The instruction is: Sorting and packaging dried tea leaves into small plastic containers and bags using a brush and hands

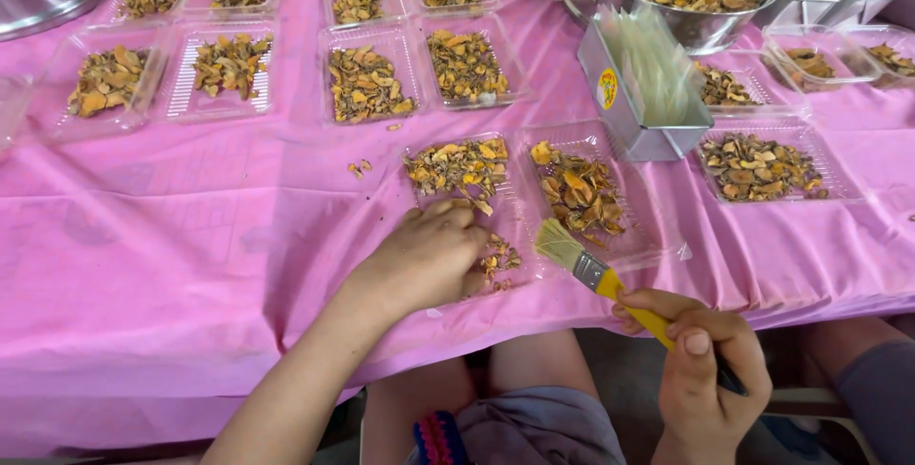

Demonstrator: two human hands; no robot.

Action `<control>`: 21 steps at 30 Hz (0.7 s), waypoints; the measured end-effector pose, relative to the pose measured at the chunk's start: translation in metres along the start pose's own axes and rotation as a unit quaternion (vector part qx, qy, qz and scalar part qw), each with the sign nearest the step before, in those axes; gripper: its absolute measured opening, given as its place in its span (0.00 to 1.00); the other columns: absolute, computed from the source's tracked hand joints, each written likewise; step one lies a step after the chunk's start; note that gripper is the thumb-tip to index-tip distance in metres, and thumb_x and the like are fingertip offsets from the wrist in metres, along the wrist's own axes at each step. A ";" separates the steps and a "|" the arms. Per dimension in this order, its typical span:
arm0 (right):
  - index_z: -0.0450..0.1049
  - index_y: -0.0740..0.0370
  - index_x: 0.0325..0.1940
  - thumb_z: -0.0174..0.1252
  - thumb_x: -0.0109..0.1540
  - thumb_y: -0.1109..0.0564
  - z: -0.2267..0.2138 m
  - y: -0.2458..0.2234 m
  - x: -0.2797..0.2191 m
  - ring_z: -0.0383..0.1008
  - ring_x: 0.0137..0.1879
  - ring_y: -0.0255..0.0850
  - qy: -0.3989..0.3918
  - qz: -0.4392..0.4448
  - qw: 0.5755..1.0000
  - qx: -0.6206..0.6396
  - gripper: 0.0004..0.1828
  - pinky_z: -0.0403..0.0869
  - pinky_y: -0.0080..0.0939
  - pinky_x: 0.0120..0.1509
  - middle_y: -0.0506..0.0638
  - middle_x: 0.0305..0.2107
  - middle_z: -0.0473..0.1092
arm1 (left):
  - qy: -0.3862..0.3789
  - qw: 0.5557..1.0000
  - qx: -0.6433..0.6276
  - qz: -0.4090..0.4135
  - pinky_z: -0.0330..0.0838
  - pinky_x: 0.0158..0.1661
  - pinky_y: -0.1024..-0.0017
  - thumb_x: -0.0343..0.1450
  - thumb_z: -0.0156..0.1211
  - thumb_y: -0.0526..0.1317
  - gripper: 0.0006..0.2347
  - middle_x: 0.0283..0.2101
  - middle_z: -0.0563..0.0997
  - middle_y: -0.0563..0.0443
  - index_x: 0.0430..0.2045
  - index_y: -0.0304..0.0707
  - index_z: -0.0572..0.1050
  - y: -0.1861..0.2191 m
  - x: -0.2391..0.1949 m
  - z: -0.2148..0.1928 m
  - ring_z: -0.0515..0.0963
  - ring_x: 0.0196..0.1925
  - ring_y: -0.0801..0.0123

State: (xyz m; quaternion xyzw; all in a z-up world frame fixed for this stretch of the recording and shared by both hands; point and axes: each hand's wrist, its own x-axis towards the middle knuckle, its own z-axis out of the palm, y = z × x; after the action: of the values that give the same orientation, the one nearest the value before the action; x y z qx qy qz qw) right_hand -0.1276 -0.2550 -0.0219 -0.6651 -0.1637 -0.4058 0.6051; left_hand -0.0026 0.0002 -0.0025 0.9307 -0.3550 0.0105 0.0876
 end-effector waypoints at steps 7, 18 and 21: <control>0.61 0.66 0.35 0.45 0.72 0.56 -0.003 0.006 0.003 0.81 0.44 0.62 -0.005 -0.010 0.999 0.030 0.14 0.90 0.58 0.47 0.54 0.27 0.61 | 0.080 0.995 0.062 0.012 0.70 0.51 0.47 0.66 0.62 0.48 0.15 0.43 0.79 0.45 0.39 0.37 0.78 0.006 0.011 0.010 0.74 0.51 0.47; 0.61 0.64 0.35 0.46 0.72 0.53 -0.006 0.002 0.009 0.82 0.46 0.61 0.000 0.011 1.000 0.021 0.15 0.89 0.56 0.44 0.53 0.25 0.58 | 0.086 0.991 0.098 0.043 0.69 0.47 0.53 0.61 0.62 0.35 0.02 0.29 0.81 0.51 0.22 0.42 0.81 0.009 0.020 0.012 0.79 0.41 0.53; 0.60 0.64 0.34 0.46 0.72 0.53 -0.005 0.001 0.009 0.82 0.44 0.60 -0.001 0.010 1.000 0.020 0.16 0.89 0.56 0.44 0.55 0.25 0.61 | 0.182 0.980 0.040 0.073 0.69 0.43 0.56 0.71 0.56 0.41 0.11 0.25 0.80 0.53 0.16 0.44 0.76 0.004 0.019 0.008 0.77 0.36 0.54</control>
State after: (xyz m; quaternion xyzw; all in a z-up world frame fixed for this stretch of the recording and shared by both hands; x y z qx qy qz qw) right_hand -0.1228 -0.2623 -0.0167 -0.6547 -0.1662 -0.3958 0.6222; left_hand 0.0084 -0.0168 -0.0086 0.8873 -0.3998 0.2007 0.1124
